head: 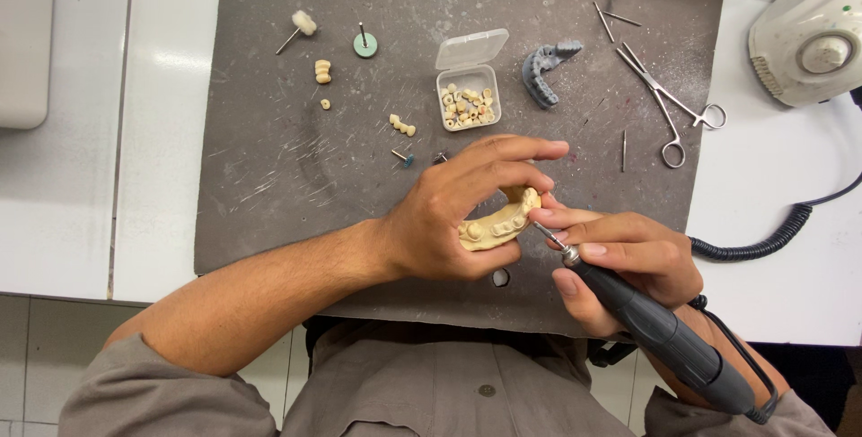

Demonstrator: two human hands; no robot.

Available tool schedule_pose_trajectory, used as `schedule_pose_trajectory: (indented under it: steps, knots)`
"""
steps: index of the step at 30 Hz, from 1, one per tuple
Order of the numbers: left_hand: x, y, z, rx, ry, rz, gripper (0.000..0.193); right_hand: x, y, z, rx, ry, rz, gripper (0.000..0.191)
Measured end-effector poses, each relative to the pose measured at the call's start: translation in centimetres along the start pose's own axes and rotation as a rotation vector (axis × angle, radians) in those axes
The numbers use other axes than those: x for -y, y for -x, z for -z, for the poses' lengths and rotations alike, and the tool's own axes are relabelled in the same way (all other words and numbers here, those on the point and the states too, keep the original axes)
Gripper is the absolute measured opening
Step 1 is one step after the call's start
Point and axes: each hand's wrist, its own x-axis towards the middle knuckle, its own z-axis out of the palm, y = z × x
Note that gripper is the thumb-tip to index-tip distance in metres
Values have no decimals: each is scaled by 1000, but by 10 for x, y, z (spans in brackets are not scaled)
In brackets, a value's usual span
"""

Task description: The person holds a denture in one hand while searching through a pink bur storage box, then moves to a work mat, fits a bur into a rotary handpiece, and grinds and finishes the denture surface, repositioning it repeatedly while working on different areas.

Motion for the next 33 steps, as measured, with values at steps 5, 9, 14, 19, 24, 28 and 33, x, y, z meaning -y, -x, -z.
schedule_pose_trajectory:
  steps: [5, 9, 14, 19, 24, 28, 33]
  knots:
    - [2, 3, -4, 16, 73, 41, 60, 0, -1, 0, -5, 13, 21, 34]
    - [3, 4, -6, -8, 46, 8, 57, 3, -2, -2, -11, 38, 8, 34]
    - [2, 4, -8, -17, 34, 9, 49, 6, -3, -2, 0, 80, 2, 35]
    - [-1, 3, -7, 10, 68, 30, 46, 8, -5, 2, 43, 87, 13, 39]
    - [-1, 3, -2, 40, 20, 37, 49, 7, -6, 4, 46, 90, 40, 40]
    - [2, 3, -1, 35, 47, -10, 55, 9, -6, 4, 61, 89, 40, 42]
    - [4, 4, -2, 25, 4, -24, 57, 11, -8, 3, 71, 143, 27, 45]
